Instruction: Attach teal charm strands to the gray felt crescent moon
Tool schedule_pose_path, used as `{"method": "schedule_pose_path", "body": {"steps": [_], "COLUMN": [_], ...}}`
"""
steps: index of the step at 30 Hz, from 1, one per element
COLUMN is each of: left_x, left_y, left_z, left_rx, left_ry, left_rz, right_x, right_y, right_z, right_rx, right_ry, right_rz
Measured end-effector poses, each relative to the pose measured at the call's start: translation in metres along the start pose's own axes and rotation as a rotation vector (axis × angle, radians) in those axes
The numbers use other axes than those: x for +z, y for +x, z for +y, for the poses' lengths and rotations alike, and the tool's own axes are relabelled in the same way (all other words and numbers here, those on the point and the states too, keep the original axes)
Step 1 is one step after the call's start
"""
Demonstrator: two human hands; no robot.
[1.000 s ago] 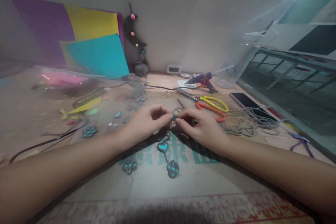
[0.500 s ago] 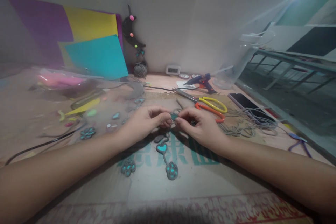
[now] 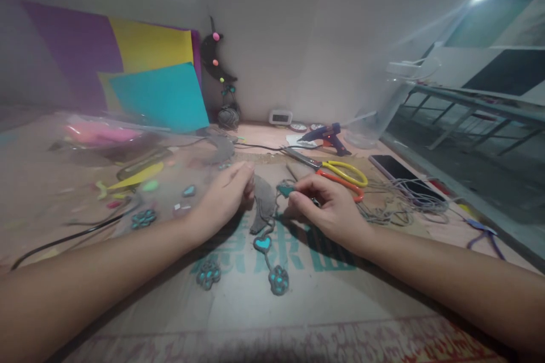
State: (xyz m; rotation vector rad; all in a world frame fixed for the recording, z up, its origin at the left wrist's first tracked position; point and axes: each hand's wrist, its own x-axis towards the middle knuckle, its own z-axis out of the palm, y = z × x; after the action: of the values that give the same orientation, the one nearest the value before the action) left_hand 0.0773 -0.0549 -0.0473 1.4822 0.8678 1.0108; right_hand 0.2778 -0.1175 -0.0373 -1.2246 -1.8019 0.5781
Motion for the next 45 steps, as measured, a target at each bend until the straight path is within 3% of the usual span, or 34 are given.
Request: {"method": "schedule_pose_path", "body": {"steps": [7,22,32,45], "left_x": [-0.0011,-0.0005,-0.0036,-0.0025], "left_y": [0.0012,-0.0037,-0.0016,-0.0033], "left_z": [-0.0010,0.0012,-0.0051,-0.0023], "left_rx": [0.073,-0.008,0.131,0.110], "left_ry": [0.147,0.006,0.287,0.246], "left_rz": [-0.065,-0.124,-0.060,-0.135], "right_x": [0.0003,0.0019,0.0018,0.0019], "right_y": [0.0048,0.0041,0.0037,0.0038], "right_z": [0.0041,0.0069,0.0062,0.0059], "right_rx": [0.099,0.083,0.090,0.077], "right_ry": [0.143,0.196,0.214,0.176], "right_rz": [-0.019,-0.035,-0.046,-0.033]}}
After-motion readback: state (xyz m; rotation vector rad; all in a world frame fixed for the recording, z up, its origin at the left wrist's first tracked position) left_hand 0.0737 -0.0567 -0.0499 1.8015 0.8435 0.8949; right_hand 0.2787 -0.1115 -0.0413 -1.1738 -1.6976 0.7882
